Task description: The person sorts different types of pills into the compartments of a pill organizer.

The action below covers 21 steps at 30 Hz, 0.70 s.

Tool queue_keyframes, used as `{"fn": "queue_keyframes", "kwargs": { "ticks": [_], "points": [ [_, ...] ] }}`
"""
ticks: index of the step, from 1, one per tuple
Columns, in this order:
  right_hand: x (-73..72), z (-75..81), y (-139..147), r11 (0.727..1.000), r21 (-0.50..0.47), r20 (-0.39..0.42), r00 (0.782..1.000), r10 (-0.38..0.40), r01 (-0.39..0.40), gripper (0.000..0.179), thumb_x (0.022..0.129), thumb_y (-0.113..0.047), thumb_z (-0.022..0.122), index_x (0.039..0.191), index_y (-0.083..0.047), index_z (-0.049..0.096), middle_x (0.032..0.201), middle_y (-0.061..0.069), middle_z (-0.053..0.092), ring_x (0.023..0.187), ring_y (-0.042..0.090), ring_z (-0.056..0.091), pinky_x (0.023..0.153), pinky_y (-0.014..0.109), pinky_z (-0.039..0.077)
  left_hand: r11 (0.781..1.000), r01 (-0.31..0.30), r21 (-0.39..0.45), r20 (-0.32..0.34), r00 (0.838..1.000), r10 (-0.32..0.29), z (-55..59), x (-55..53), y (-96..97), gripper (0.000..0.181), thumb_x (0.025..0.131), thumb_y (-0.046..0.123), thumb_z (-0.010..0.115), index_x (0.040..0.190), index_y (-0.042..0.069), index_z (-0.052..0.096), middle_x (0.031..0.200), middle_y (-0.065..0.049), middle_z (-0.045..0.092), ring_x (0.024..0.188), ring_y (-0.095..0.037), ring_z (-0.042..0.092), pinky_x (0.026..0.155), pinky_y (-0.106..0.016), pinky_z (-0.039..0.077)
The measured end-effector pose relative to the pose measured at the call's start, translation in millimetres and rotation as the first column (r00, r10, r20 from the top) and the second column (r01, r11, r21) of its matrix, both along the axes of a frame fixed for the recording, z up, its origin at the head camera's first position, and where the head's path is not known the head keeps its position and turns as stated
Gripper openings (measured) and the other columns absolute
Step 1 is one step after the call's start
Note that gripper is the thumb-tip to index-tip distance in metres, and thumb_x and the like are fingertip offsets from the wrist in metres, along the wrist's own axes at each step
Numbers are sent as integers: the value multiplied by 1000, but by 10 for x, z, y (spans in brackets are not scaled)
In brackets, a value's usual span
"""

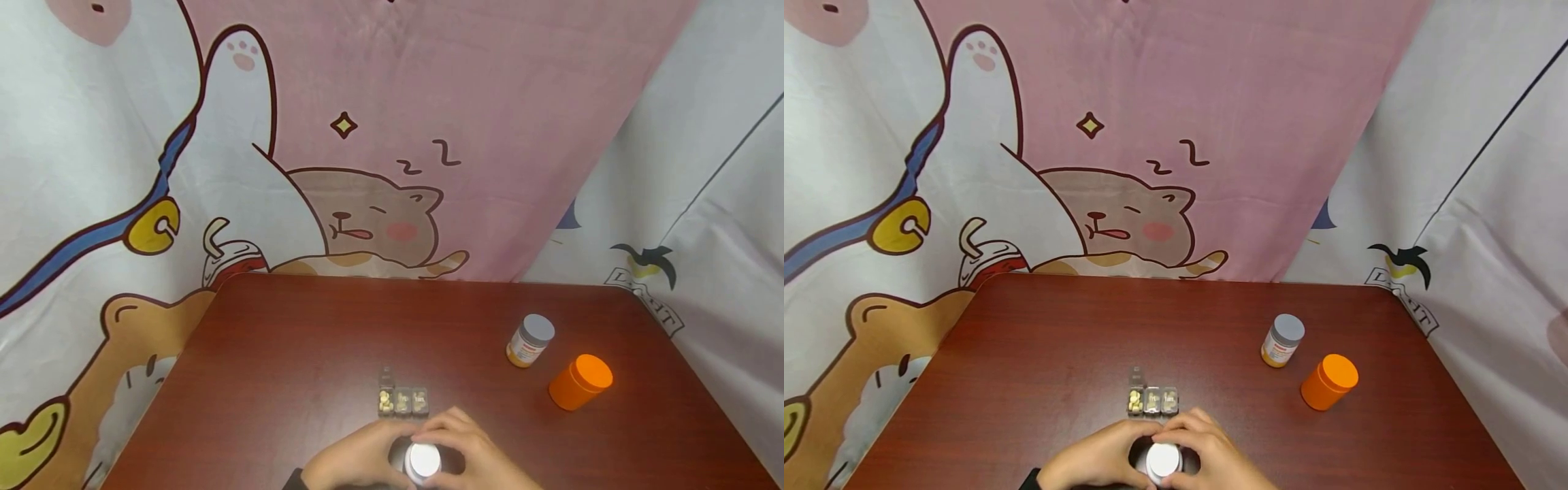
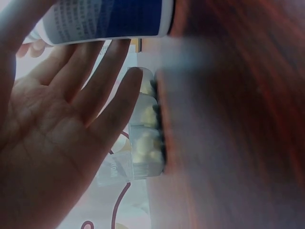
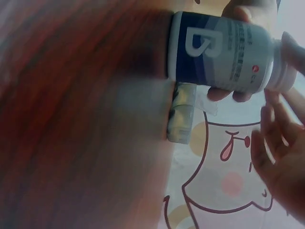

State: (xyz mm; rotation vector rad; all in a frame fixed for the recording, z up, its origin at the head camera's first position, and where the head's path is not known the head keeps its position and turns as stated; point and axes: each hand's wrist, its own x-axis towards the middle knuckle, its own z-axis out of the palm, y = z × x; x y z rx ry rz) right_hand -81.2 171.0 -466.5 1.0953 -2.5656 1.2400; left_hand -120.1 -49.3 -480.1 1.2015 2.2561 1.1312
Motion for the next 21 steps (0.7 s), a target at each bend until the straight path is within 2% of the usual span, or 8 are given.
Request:
{"fn": "queue_keyframes", "kwargs": {
  "ticks": [3, 6, 8, 11, 13, 16, 18, 21],
  "points": [
    [18, 5, -37, 995, 19, -161, 983, -91, 96, 44, 71, -38, 78, 111, -22, 67, 99, -13, 64, 93, 5, 48, 71, 31, 48, 1000, -14, 0, 26, 1000, 14, 10, -3, 6, 54, 70, 30, 80, 120, 27, 59, 112, 14, 65, 94, 3, 54, 78, -21, 51],
    [51, -5, -90, 972, 61, -335, 922, -195, 228, 45, 66, -47, 78, 103, -23, 69, 93, -15, 64, 89, 4, 49, 70, 30, 46, 1000, -21, -7, 46, 999, 21, 19, -7, 18, 51, 69, 30, 80, 116, 27, 61, 109, 14, 66, 93, 4, 54, 77, -20, 51],
    [84, -15, -135, 943, 100, -404, 880, -252, 316, 43, 66, -54, 75, 95, -24, 66, 88, -15, 62, 86, 4, 48, 70, 31, 46, 1000, -23, -12, 51, 998, 23, 21, -7, 24, 48, 71, 33, 79, 115, 27, 62, 110, 14, 66, 93, 4, 54, 75, -19, 52],
    [126, -41, -198, 892, 143, -472, 822, -318, 428, 44, 67, -61, 70, 85, -23, 59, 82, -15, 55, 83, 6, 47, 70, 33, 47, 1000, -27, -2, 95, 995, 27, 19, 0, 35, 45, 72, 42, 76, 112, 27, 62, 107, 15, 66, 91, 4, 55, 71, -18, 52],
    [149, -52, -226, 856, 173, -479, 801, -359, 487, 47, 66, -65, 67, 80, -22, 54, 78, -15, 50, 82, 6, 46, 71, 34, 47, 999, -31, 11, 130, 991, 30, 16, 4, 42, 44, 72, 47, 74, 110, 28, 63, 105, 15, 66, 89, 3, 56, 69, -18, 52],
    [154, -56, -229, 828, 201, -512, 777, -366, 523, 51, 66, -70, 62, 78, -22, 51, 75, -13, 47, 81, 8, 46, 75, 34, 45, 999, -29, 33, 175, 984, 23, 10, 4, 47, 43, 72, 46, 75, 110, 28, 63, 104, 15, 66, 89, 2, 56, 70, -19, 52],
    [134, -40, -194, 840, 222, -510, 793, -333, 495, 51, 67, -70, 62, 83, -22, 54, 78, -13, 51, 83, 9, 47, 77, 36, 44, 999, -17, 30, 133, 991, 13, 6, -4, 36, 46, 72, 40, 77, 114, 27, 62, 109, 13, 66, 94, 1, 56, 75, -21, 53],
    [68, -9, -80, 919, 214, -404, 887, -225, 330, 50, 70, -62, 66, 103, -25, 60, 95, -12, 61, 94, 11, 49, 78, 42, 44, 1000, -5, 28, 68, 998, 3, 0, -17, 13, 53, 70, 30, 80, 118, 25, 61, 115, 11, 66, 101, 0, 55, 83, -24, 52]
  ]
}}
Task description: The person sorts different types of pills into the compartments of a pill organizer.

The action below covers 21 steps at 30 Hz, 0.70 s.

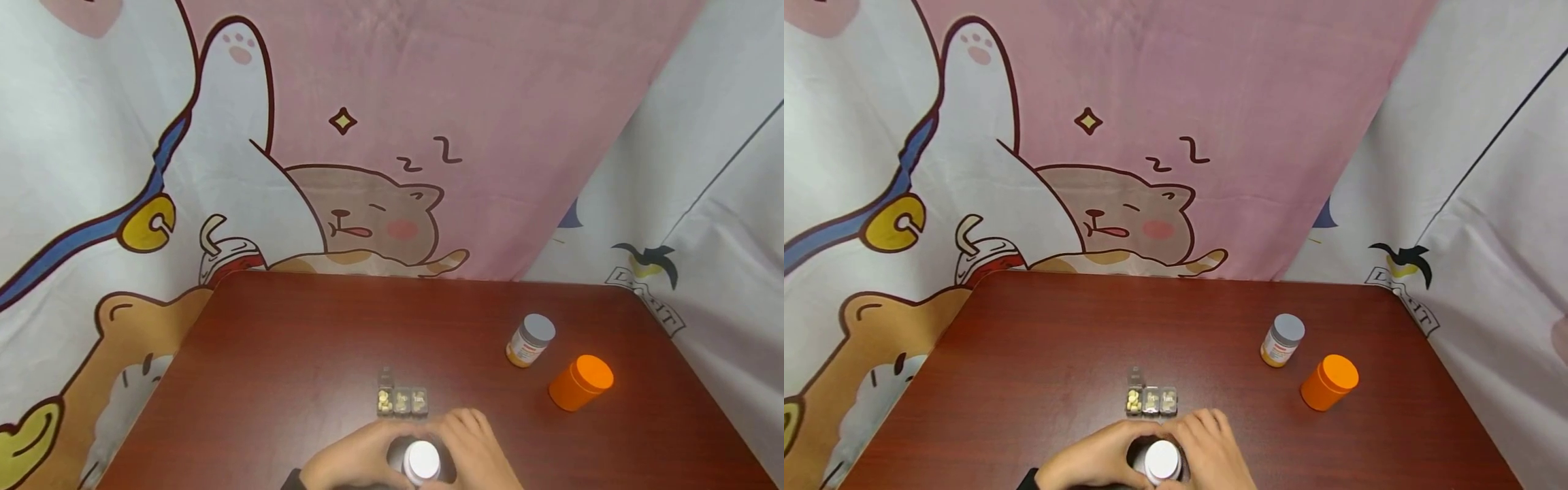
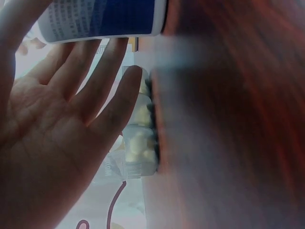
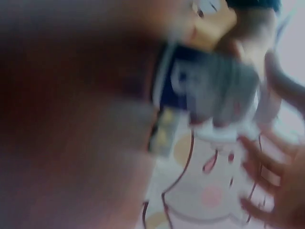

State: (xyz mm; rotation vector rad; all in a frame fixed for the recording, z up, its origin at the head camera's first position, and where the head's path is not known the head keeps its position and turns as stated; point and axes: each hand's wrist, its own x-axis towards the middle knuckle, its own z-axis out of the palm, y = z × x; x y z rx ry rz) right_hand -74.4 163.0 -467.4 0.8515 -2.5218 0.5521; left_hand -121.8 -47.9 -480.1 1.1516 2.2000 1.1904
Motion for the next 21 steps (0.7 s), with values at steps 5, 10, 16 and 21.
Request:
{"fn": "queue_keyframes", "kwargs": {
  "ticks": [5, 10, 16, 21],
  "points": [
    [-59, 25, 179, 948, -252, 367, 888, 278, -192, 62, 76, -40, 72, 132, -23, 51, 124, -4, 57, 112, 13, 45, 81, 47, 50, 1000, 17, -6, -32, 999, -17, 1, -5, -12, 55, 68, 26, 80, 120, 21, 60, 116, 10, 66, 101, 1, 54, 83, -24, 52],
    [-95, 0, 214, 879, -404, 501, 743, 445, -254, 62, 83, -21, 69, 140, -18, 44, 138, 6, 49, 122, 18, 42, 92, 46, 50, 1000, 18, -5, -2, 1000, -18, 0, 0, -25, 57, 69, 28, 80, 121, 21, 59, 114, 12, 66, 97, 2, 54, 80, -21, 51],
    [-111, -9, 201, 851, -444, 481, 726, 491, -281, 54, 87, -21, 64, 138, -14, 47, 136, 9, 51, 121, 19, 44, 93, 47, 50, 1000, 4, 1, 40, 999, -5, 6, -4, -32, 53, 68, 25, 81, 118, 24, 61, 114, 12, 65, 97, 2, 54, 81, -23, 51],
    [-102, -16, 188, 858, -433, 436, 768, 469, -278, 50, 84, -24, 67, 131, -13, 55, 125, 7, 59, 112, 17, 49, 87, 42, 52, 1000, 4, -11, 17, 1000, -4, 0, -4, -22, 56, 69, 26, 80, 121, 26, 60, 118, 11, 65, 102, 1, 53, 85, -25, 51]
  ]
}}
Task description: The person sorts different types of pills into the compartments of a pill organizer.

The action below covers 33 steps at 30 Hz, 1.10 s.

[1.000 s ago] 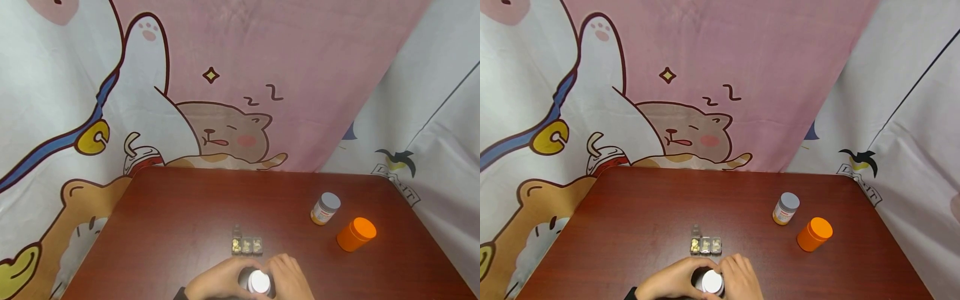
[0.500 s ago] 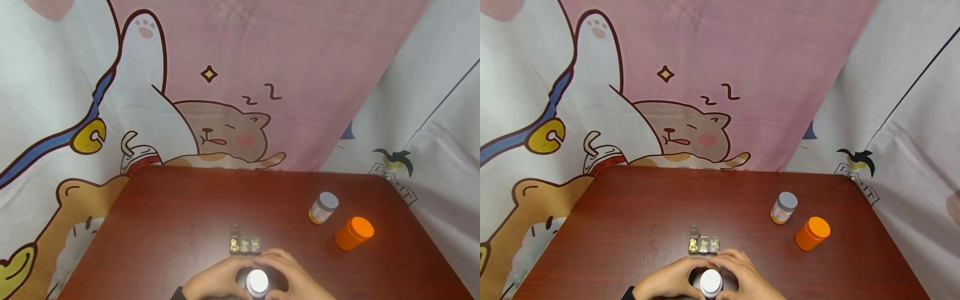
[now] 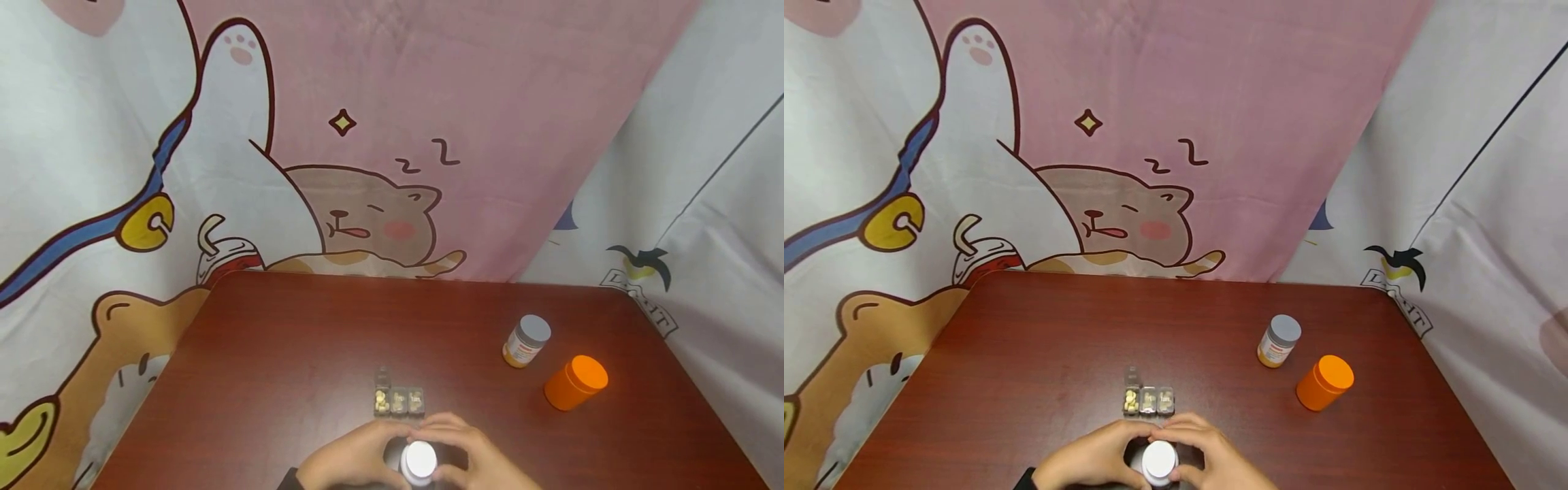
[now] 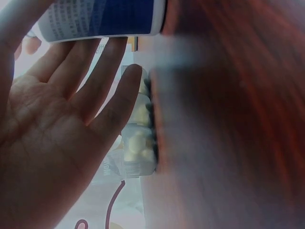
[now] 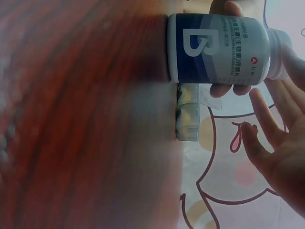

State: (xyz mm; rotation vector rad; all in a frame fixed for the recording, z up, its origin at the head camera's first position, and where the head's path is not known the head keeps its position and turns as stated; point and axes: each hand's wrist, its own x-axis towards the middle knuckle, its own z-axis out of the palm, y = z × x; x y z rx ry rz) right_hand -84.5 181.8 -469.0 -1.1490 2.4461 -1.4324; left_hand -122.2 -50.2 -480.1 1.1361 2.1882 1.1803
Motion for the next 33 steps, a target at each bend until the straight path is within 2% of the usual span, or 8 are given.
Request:
{"fn": "queue_keyframes", "kwargs": {
  "ticks": [6, 10, 18, 23, 26, 28, 31, 33],
  "points": [
    [32, -38, -99, 993, 26, -220, 970, -106, 115, 54, 76, -26, 75, 126, -12, 59, 110, 1, 63, 101, 12, 49, 76, 35, 53, 1000, -11, -24, -60, 998, 9, -14, -1, 4, 57, 67, 28, 81, 120, 23, 60, 113, 11, 66, 96, 2, 53, 80, -21, 51],
    [103, -48, -189, 963, 6, -294, 921, -257, 271, 50, 69, -30, 81, 115, -16, 66, 100, -6, 63, 95, 9, 48, 70, 32, 52, 1000, -4, -11, -50, 999, 4, -16, -5, 7, 56, 67, 26, 81, 119, 24, 61, 113, 11, 67, 98, 1, 54, 81, -22, 51],
    [201, -91, -358, 824, -6, -485, 719, -498, 566, 50, 55, -52, 82, 90, -20, 65, 86, -16, 59, 88, 7, 48, 66, 29, 49, 1000, 16, 20, -81, 997, -14, -20, -12, -3, 54, 70, 27, 80, 120, 20, 62, 112, 6, 69, 96, 0, 57, 80, -21, 52],
    [193, -129, -381, 790, -2, -560, 654, -508, 613, 56, 49, -56, 83, 83, -18, 58, 83, -15, 53, 87, 9, 46, 68, 26, 47, 1000, 22, 20, -37, 999, -22, -9, -10, -6, 50, 72, 28, 78, 119, 20, 62, 110, 6, 69, 94, 2, 56, 77, -20, 52],
    [189, -119, -346, 802, 41, -549, 684, -480, 596, 59, 52, -58, 80, 90, -18, 59, 85, -14, 56, 88, 8, 46, 68, 28, 46, 1000, 24, 11, -66, 998, -23, -6, -9, -5, 52, 70, 27, 80, 118, 19, 62, 111, 6, 69, 94, 2, 56, 77, -20, 52],
    [175, -84, -291, 845, 76, -481, 761, -434, 530, 59, 57, -56, 79, 99, -19, 61, 91, -13, 58, 90, 7, 45, 68, 30, 47, 1000, 19, 10, -89, 996, -18, -5, -9, -3, 54, 68, 25, 81, 118, 19, 62, 113, 6, 68, 98, 0, 56, 80, -22, 52],
    [122, -5, -162, 934, 109, -285, 911, -298, 339, 59, 67, -47, 78, 117, -22, 59, 106, -10, 60, 98, 7, 46, 74, 35, 50, 1000, 6, -1, -99, 995, -6, -3, -8, -2, 58, 66, 26, 82, 120, 22, 61, 118, 6, 67, 104, -3, 55, 86, -27, 52],
    [65, 46, -70, 973, 121, -113, 977, -182, 195, 59, 72, -39, 76, 125, -24, 56, 114, -9, 58, 103, 9, 47, 79, 38, 51, 1000, -4, -12, -81, 997, 3, -2, -12, 1, 63, 65, 28, 82, 123, 23, 59, 120, 6, 66, 106, -4, 55, 90, -30, 51]
  ]
}}
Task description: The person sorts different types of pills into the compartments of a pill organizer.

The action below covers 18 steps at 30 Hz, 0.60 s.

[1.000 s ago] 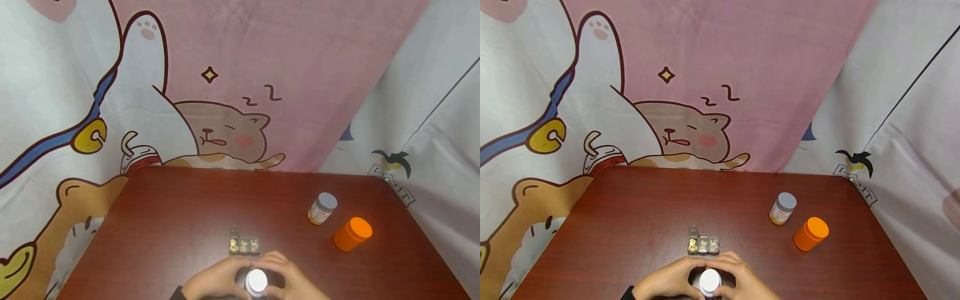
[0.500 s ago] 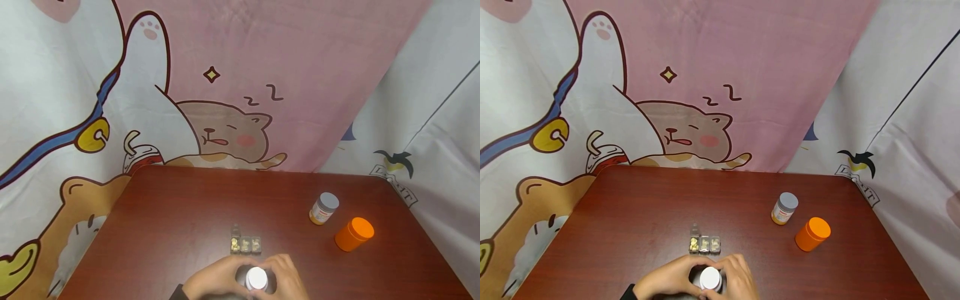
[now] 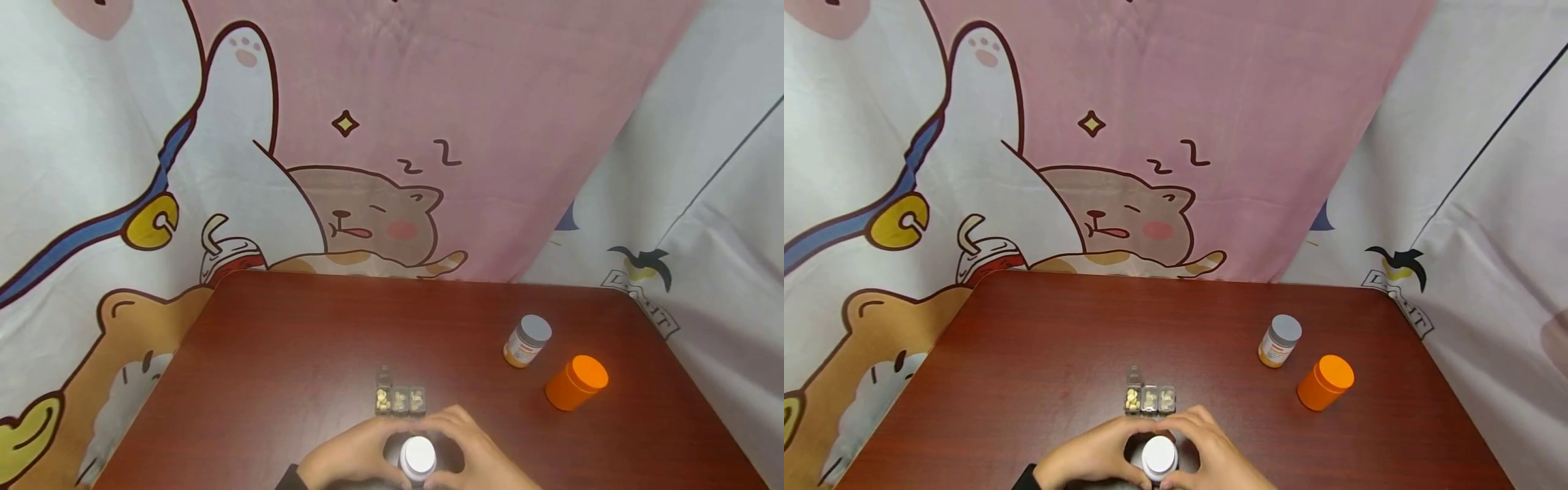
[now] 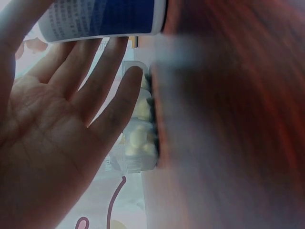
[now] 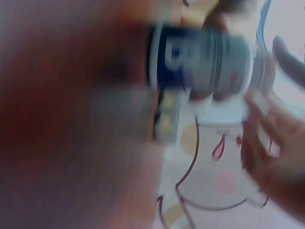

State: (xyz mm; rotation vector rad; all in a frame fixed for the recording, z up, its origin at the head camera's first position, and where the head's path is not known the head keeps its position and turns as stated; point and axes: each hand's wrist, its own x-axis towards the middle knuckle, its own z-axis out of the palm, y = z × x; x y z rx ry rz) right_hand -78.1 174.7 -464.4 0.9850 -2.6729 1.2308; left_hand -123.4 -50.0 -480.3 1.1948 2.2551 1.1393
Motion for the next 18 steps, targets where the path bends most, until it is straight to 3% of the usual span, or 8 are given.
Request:
{"fn": "queue_keyframes", "kwargs": {
  "ticks": [2, 5, 9, 14, 18],
  "points": [
    [-71, 23, 55, 992, -50, 122, 985, 122, -117, 58, 76, -33, 75, 129, -24, 55, 119, -8, 58, 106, 12, 48, 84, 40, 51, 1000, -6, -8, 32, 999, 6, 0, 4, -9, 65, 65, 30, 82, 126, 24, 58, 121, 8, 65, 106, -4, 55, 91, -31, 50],
    [-200, 5, 88, 960, -128, 159, 951, 266, -248, 53, 78, -26, 73, 128, -20, 56, 119, -4, 59, 106, 15, 51, 88, 40, 51, 1000, -1, -9, 37, 999, 2, -11, -2, -6, 65, 65, 32, 81, 125, 23, 58, 118, 9, 66, 104, -2, 55, 90, -30, 50],
    [-341, -40, 79, 913, -182, 78, 920, 384, -366, 47, 80, -21, 72, 125, -14, 60, 116, 0, 62, 104, 14, 53, 90, 37, 50, 1000, 6, 3, 17, 1000, -6, -25, -1, -9, 63, 65, 31, 81, 123, 20, 59, 113, 8, 67, 101, -1, 55, 88, -29, 51],
    [-363, -37, 64, 920, -154, 111, 919, 378, -360, 44, 81, -23, 71, 124, -17, 62, 114, -3, 62, 103, 10, 52, 89, 35, 51, 1000, 15, 16, 1, 1000, -15, -53, 2, -12, 62, 65, 28, 82, 122, 17, 59, 109, 7, 68, 95, 1, 55, 83, -24, 52],
    [-284, -31, 44, 947, -151, 188, 933, 308, -282, 45, 80, -24, 72, 124, -21, 62, 112, -5, 61, 101, 10, 53, 87, 37, 53, 1000, 7, 14, 11, 1000, -7, -57, -2, -10, 62, 65, 29, 82, 122, 18, 59, 111, 6, 68, 95, 1, 56, 81, -23, 52]
  ]
}}
